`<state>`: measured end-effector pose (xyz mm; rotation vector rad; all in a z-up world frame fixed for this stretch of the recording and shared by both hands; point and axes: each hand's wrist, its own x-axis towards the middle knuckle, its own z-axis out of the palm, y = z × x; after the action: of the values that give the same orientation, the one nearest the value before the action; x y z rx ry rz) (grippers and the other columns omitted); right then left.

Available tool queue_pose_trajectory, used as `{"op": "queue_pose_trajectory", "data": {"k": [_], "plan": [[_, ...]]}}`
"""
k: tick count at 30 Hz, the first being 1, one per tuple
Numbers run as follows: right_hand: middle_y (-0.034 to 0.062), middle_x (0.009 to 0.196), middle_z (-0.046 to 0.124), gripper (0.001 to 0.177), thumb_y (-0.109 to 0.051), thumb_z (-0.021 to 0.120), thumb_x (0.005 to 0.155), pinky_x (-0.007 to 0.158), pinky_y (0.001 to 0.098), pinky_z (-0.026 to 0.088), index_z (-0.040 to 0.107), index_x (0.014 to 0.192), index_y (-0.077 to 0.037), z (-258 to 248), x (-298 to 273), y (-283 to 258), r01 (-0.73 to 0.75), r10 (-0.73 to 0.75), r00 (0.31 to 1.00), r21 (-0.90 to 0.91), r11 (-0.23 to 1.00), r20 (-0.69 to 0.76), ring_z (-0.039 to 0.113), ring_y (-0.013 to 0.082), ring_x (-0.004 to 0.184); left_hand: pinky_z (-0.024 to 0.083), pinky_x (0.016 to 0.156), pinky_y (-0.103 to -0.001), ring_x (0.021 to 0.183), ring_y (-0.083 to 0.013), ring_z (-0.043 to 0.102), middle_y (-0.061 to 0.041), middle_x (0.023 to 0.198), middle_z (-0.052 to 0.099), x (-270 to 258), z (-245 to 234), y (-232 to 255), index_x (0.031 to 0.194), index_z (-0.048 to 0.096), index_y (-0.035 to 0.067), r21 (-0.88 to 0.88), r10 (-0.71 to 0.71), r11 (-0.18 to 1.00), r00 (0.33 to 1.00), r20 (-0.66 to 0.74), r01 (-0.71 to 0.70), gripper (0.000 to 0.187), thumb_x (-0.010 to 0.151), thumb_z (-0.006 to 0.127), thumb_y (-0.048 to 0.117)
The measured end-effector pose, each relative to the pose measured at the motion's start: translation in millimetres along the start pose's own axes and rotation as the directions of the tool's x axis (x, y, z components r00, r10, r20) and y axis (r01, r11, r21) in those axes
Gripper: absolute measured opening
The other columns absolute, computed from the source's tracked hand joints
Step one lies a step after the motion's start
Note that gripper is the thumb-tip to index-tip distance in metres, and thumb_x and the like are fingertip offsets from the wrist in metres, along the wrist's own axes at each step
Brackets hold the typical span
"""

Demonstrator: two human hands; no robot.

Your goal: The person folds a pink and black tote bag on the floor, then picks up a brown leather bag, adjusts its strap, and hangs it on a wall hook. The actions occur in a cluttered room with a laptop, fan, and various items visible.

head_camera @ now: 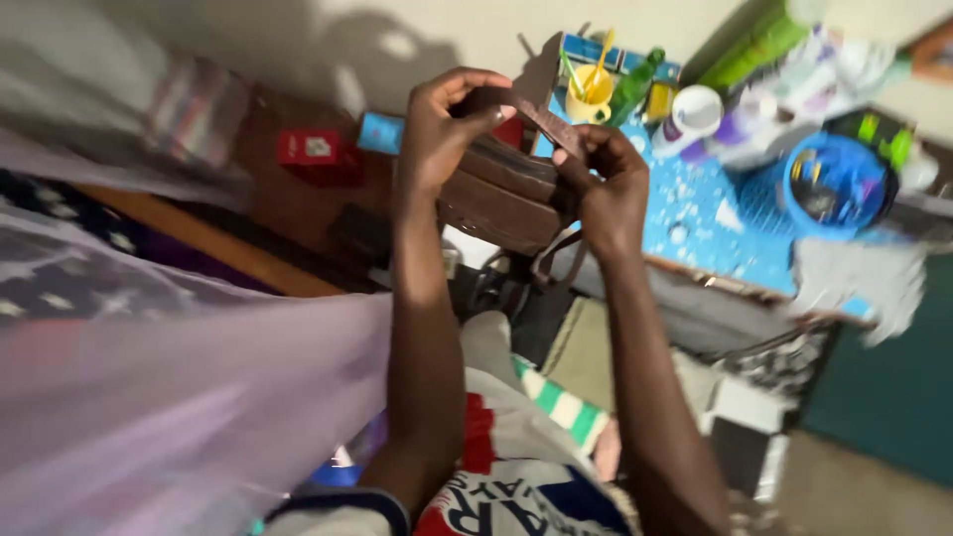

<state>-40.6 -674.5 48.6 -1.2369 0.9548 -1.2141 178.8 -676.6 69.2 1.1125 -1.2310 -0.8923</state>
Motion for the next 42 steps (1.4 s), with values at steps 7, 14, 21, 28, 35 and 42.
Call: {"op": "queue_pose_trajectory", "data": {"k": [7, 14, 21, 28, 35, 42], "plan": [[0.0013, 0.084, 0.066, 0.022, 0.005, 0.075, 0.092, 0.056, 0.0248, 0.046, 0.068, 0.113, 0.000, 51, 107, 29, -0.151, 0.148, 0.988, 0.093, 0.984, 0.038, 0.057, 0.0099, 0.066, 0.056, 0.097, -0.030, 0.104, -0.0143, 0.072, -0.005, 0.107, 0.078, 91, -53, -38, 0.109, 0.076, 0.004, 0.134, 0.057, 0.990, 0.996, -0.073, -0.046, 0.029, 0.082, 0.086, 0.001], [0.0049, 0.105, 0.073, 0.026, 0.009, 0.074, 0.093, 0.086, 0.0242, 0.056, 0.067, 0.116, 0.001, 82, 175, 38, -0.100, 0.088, 0.980, 0.062, 0.993, 0.179, 0.068, 0.0101, 0.094, 0.056, 0.099, -0.030, 0.107, -0.0131, 0.072, -0.002, 0.109, 0.078, 134, -105, -37, 0.110, 0.075, 0.007, 0.066, -0.117, 0.990, 0.989, -0.094, 0.123, 0.036, 0.076, 0.079, -0.005], [0.0051, 0.107, 0.074, 0.023, 0.009, 0.069, 0.095, 0.089, 0.0253, 0.057, 0.067, 0.116, 0.001, 100, 205, 33, -0.103, 0.086, 0.960, 0.052, 0.993, 0.267, 0.071, 0.0114, 0.098, 0.057, 0.095, -0.030, 0.102, -0.0129, 0.073, -0.002, 0.104, 0.077, 140, -119, -31, 0.106, 0.076, 0.009, 0.004, -0.178, 0.983, 0.970, -0.163, 0.181, 0.034, 0.075, 0.081, -0.004], [0.0029, 0.100, 0.072, 0.019, 0.006, 0.069, 0.096, 0.072, 0.0228, 0.050, 0.068, 0.114, 0.000, 93, 206, 25, -0.085, 0.107, 0.971, -0.112, 0.990, 0.213, 0.062, 0.0082, 0.083, 0.059, 0.086, -0.029, 0.095, -0.0128, 0.074, -0.002, 0.100, 0.078, 153, -124, -11, 0.108, 0.078, 0.011, 0.200, -0.145, 0.966, 0.983, -0.110, 0.165, 0.036, 0.074, 0.087, 0.000], [0.0056, 0.095, 0.070, 0.012, -0.003, 0.063, 0.105, 0.074, 0.0251, 0.051, 0.068, 0.115, 0.001, 62, 189, 90, -0.064, 0.142, 0.965, -0.325, 0.943, 0.220, 0.062, 0.0095, 0.086, 0.060, 0.091, -0.030, 0.099, -0.0153, 0.076, -0.006, 0.105, 0.080, 160, -133, -1, 0.109, 0.076, 0.008, 0.226, -0.043, 0.973, 0.999, -0.028, 0.049, 0.033, 0.079, 0.087, 0.000], [0.0048, 0.094, 0.074, 0.018, -0.006, 0.059, 0.100, 0.073, 0.0260, 0.052, 0.067, 0.115, -0.001, 48, 169, 136, -0.294, 0.399, 0.867, -0.338, 0.894, 0.300, 0.067, 0.0100, 0.084, 0.061, 0.091, -0.027, 0.098, -0.0128, 0.074, -0.003, 0.105, 0.077, 135, -164, 18, 0.110, 0.076, 0.005, 0.231, -0.027, 0.970, 0.978, -0.207, 0.075, 0.034, 0.078, 0.083, -0.005]]}}
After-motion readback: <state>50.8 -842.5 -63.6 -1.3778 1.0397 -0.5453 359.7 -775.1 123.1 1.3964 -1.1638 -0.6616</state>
